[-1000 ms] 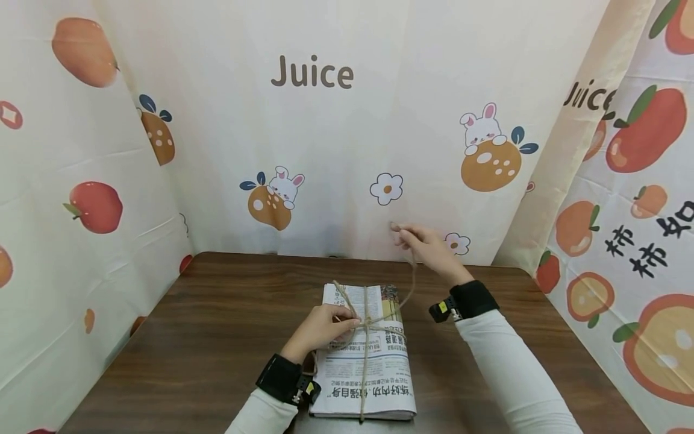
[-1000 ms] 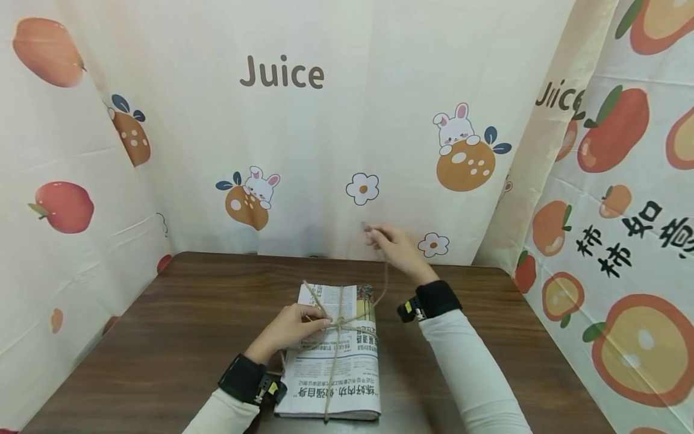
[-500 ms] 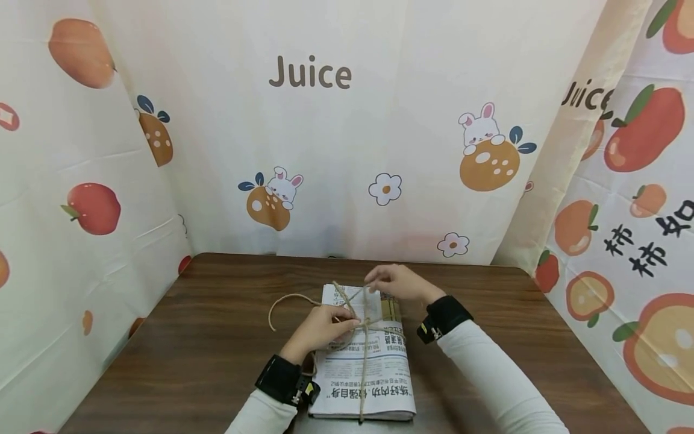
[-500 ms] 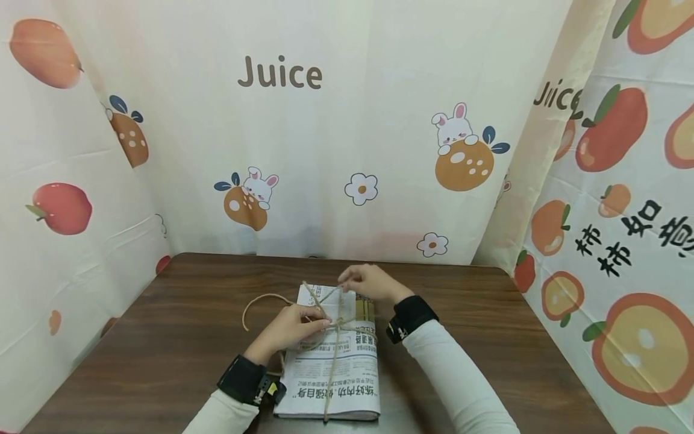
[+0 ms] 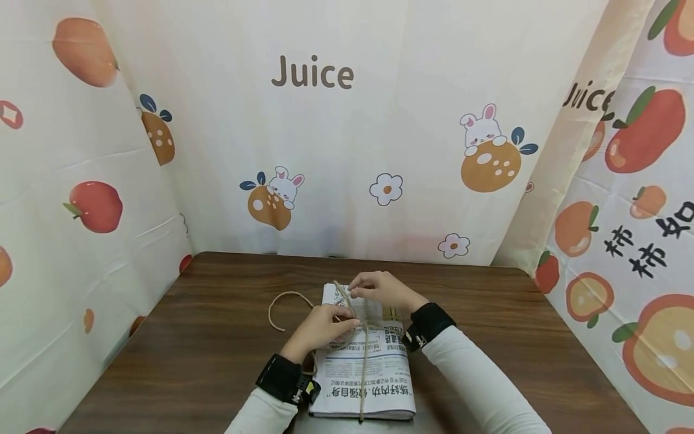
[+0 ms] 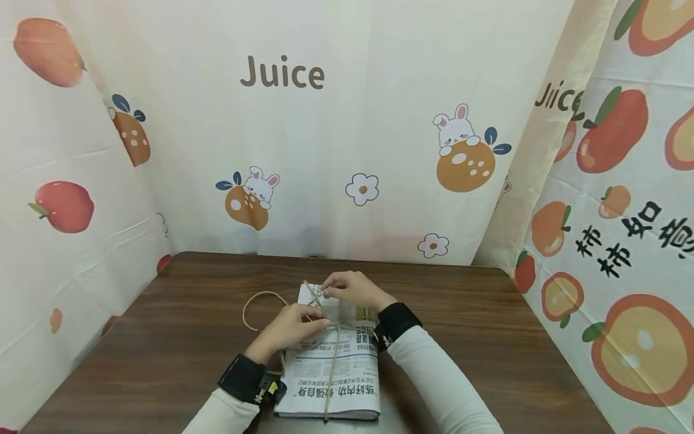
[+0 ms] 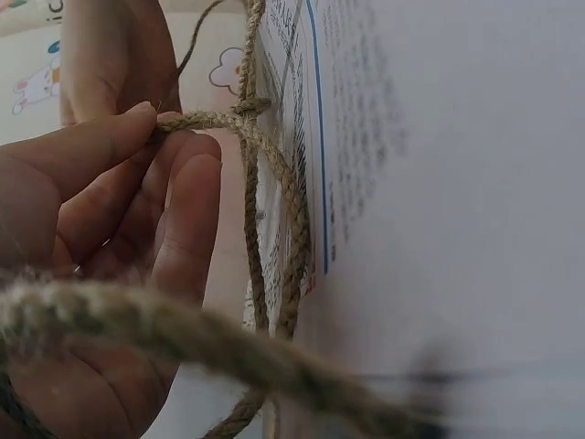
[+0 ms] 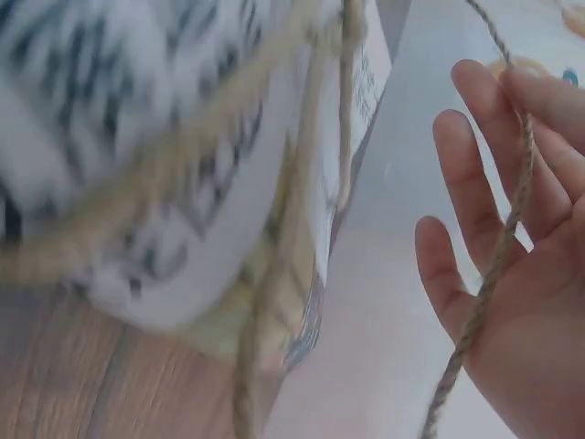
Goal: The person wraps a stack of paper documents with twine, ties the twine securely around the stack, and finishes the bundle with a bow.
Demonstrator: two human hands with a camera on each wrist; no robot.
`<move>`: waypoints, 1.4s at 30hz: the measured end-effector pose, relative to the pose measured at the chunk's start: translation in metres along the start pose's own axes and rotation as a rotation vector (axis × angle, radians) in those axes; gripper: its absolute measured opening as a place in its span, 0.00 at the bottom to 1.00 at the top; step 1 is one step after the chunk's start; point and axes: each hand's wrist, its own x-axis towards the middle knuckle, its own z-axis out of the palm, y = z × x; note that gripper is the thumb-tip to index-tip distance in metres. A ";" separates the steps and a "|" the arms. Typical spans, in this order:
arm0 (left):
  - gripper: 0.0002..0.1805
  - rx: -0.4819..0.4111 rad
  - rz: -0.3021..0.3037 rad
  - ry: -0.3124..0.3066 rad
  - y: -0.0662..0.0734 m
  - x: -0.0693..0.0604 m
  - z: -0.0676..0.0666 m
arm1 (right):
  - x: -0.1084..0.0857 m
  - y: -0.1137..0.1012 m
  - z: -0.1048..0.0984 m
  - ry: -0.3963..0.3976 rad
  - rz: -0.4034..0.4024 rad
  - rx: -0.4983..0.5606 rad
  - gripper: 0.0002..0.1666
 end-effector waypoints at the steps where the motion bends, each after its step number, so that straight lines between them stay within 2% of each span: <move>1: 0.13 0.000 0.001 -0.002 0.000 0.000 0.000 | 0.000 -0.002 0.002 0.006 0.002 0.009 0.14; 3: 0.13 0.000 0.000 0.001 0.000 0.000 -0.001 | -0.001 -0.004 0.002 0.042 -0.011 0.019 0.16; 7: 0.14 -0.010 -0.024 0.011 0.001 -0.001 -0.001 | -0.007 -0.002 -0.008 0.194 -0.028 0.016 0.18; 11: 0.13 -0.008 -0.041 0.009 0.002 -0.001 -0.001 | -0.021 0.009 -0.030 0.285 0.021 -0.034 0.18; 14: 0.14 -0.011 -0.043 0.005 0.002 -0.001 -0.001 | -0.039 0.023 -0.044 0.268 0.119 -0.112 0.20; 17: 0.13 -0.019 -0.040 0.002 0.001 -0.001 0.000 | -0.058 0.038 -0.054 0.187 0.217 -0.185 0.23; 20: 0.13 -0.024 -0.032 0.003 0.001 0.000 0.001 | -0.075 0.050 -0.057 0.094 0.294 -0.158 0.23; 24: 0.13 -0.027 -0.029 0.005 0.001 0.000 0.002 | -0.087 0.059 -0.052 0.056 0.300 -0.066 0.20; 27: 0.13 -0.032 -0.029 0.001 0.001 -0.001 0.002 | -0.088 0.062 -0.045 0.079 0.266 -0.030 0.19; 31: 0.13 -0.029 -0.025 0.002 0.001 -0.002 0.002 | -0.082 0.061 -0.038 0.129 0.239 -0.032 0.19; 38: 0.13 -0.022 -0.015 0.009 0.001 -0.002 0.001 | -0.060 0.043 -0.023 0.271 0.242 -0.051 0.12; 42: 0.13 -0.023 -0.032 0.022 0.003 -0.002 0.001 | -0.049 0.033 -0.013 0.283 0.228 -0.073 0.10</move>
